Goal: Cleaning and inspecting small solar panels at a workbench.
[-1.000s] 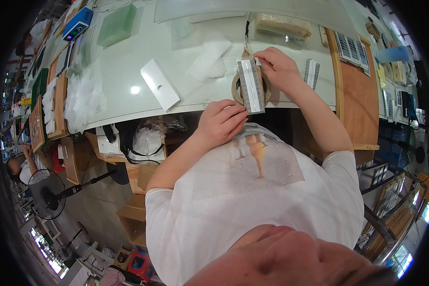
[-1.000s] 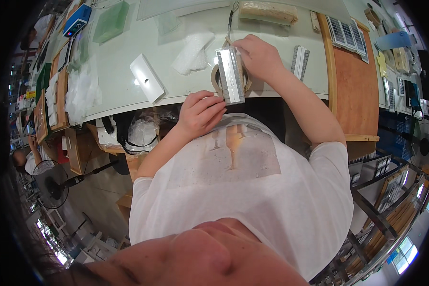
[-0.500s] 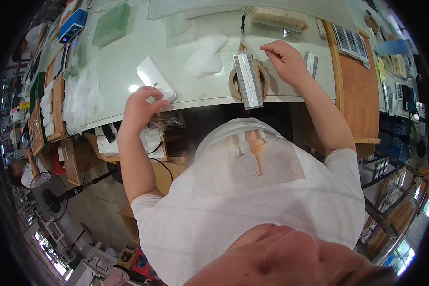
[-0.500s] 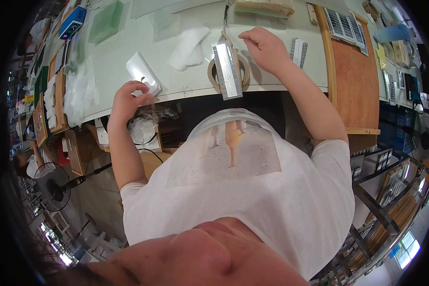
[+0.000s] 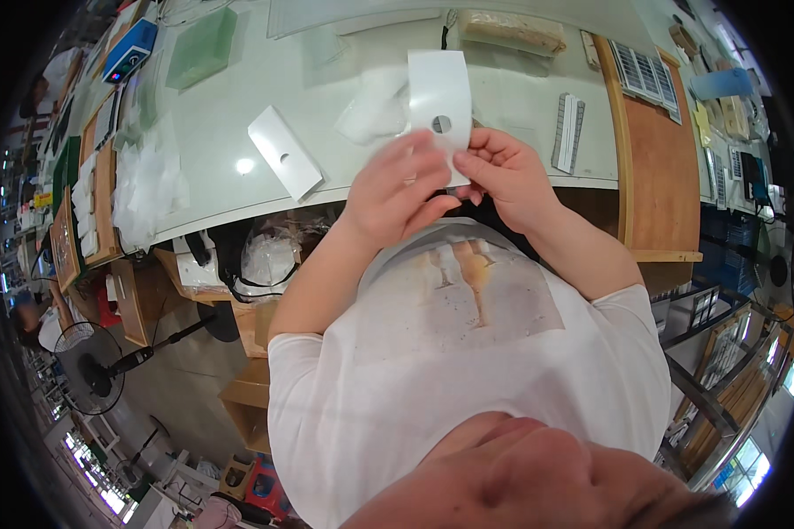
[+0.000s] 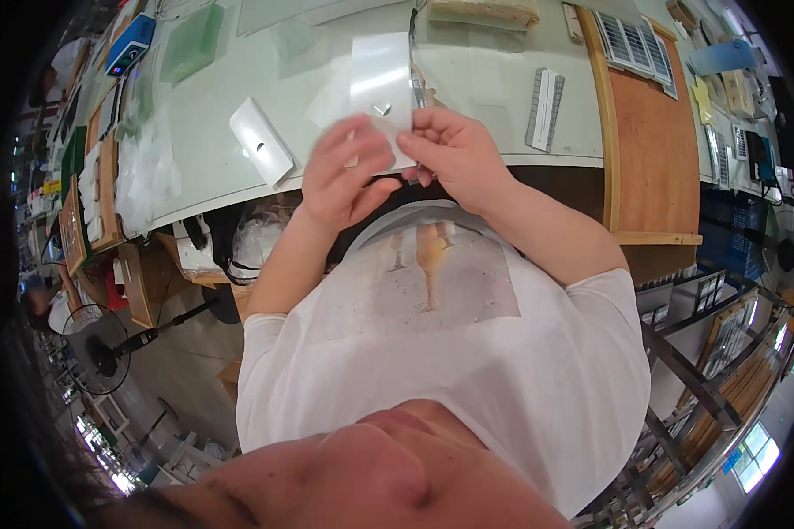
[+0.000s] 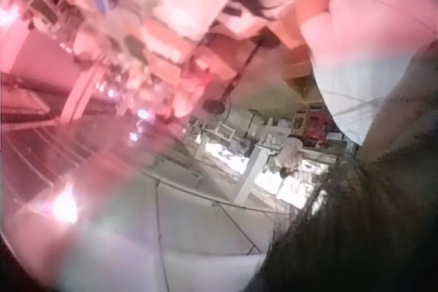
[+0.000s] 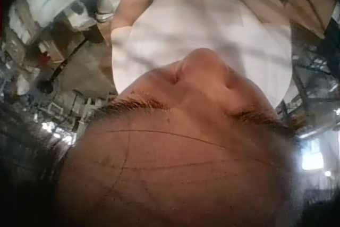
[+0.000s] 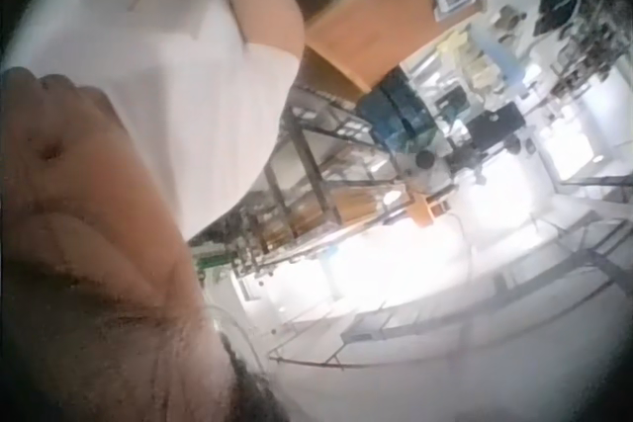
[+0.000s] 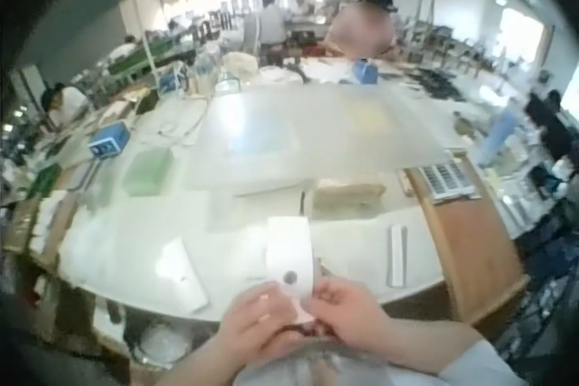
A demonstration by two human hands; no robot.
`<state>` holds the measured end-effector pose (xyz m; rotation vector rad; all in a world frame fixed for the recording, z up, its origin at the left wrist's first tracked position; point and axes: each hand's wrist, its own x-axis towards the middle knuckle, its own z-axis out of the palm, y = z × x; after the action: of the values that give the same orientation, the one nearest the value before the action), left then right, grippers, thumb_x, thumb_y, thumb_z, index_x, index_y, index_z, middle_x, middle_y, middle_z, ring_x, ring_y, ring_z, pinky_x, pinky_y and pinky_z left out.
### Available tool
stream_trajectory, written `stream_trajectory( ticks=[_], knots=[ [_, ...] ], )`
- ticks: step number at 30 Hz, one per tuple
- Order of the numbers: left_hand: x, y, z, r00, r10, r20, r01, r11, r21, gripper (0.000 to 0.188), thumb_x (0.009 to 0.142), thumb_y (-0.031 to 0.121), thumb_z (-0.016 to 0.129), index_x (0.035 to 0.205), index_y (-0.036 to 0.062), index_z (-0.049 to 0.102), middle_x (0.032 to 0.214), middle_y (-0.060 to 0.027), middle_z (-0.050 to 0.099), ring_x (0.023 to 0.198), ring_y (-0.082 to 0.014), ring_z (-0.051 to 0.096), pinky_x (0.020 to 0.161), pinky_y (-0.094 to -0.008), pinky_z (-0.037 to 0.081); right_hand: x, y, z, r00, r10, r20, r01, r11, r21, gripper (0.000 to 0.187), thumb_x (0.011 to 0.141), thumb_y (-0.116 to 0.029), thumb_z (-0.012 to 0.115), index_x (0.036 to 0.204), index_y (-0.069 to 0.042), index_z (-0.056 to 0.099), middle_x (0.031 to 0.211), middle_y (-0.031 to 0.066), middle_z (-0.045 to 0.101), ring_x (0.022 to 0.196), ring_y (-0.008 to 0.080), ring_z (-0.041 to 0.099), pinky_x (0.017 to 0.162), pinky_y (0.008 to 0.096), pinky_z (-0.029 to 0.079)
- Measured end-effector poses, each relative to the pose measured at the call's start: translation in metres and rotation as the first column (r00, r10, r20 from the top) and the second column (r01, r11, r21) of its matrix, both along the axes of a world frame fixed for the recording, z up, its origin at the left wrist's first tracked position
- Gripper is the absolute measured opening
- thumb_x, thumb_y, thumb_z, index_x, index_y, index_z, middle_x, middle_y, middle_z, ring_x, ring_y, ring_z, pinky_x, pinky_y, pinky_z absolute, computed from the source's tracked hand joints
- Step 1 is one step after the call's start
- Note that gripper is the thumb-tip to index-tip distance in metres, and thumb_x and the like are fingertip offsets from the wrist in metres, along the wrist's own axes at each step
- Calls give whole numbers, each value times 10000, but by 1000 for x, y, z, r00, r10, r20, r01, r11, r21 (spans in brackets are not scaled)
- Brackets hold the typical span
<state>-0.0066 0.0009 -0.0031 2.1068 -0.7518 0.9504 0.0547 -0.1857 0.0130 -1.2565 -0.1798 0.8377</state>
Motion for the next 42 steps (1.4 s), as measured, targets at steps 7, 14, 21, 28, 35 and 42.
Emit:
stream_trajectory(
  ticks=[7,14,21,28,35,42],
  knots=[
    [41,2,2,313,-252,-916,-464,801,-379,217,868,208,650,886,-8,665,753,9,626,736,-57,539,669,-204,429,-6,-19,-9,996,-83,30,87,981,-176,319,874,-90,632,1172,-11,550,776,2,600,613,52,536,502,185,436],
    [35,-8,-14,403,25,-915,-418,894,-160,313,791,325,694,816,13,682,654,-37,607,601,-140,551,587,-282,449,-14,-32,-28,977,-121,177,169,945,-282,520,804,-51,695,1265,-17,458,697,-24,570,592,22,506,507,171,406],
    [36,-8,-18,404,85,-911,-420,902,-102,316,792,334,689,790,19,674,649,-45,600,600,-162,561,582,-297,451,-11,-30,-33,972,-126,196,181,938,-295,472,802,-50,694,1226,-19,487,686,-26,562,568,19,484,513,169,399],
    [36,-12,-16,449,149,-881,-402,914,-50,300,790,316,680,767,18,650,684,-62,596,613,-196,566,587,-321,457,-10,-30,-37,956,-74,285,185,905,-384,450,790,-58,703,1196,-18,513,705,-35,557,588,7,474,533,173,391],
    [45,-1,-34,868,275,-415,-281,959,46,165,724,167,714,839,74,642,944,-84,616,913,-289,569,732,-369,477,-7,-32,-27,190,275,943,267,909,-319,401,685,-111,774,1049,-55,616,998,63,593,727,150,573,603,248,469],
    [45,22,-12,964,153,-216,-81,948,309,273,711,109,715,970,95,631,994,-78,624,1017,-330,550,859,-387,440,1,-40,-22,-312,164,936,249,965,-86,277,749,9,670,1020,-15,620,868,109,611,657,231,591,561,296,495]
  ],
)
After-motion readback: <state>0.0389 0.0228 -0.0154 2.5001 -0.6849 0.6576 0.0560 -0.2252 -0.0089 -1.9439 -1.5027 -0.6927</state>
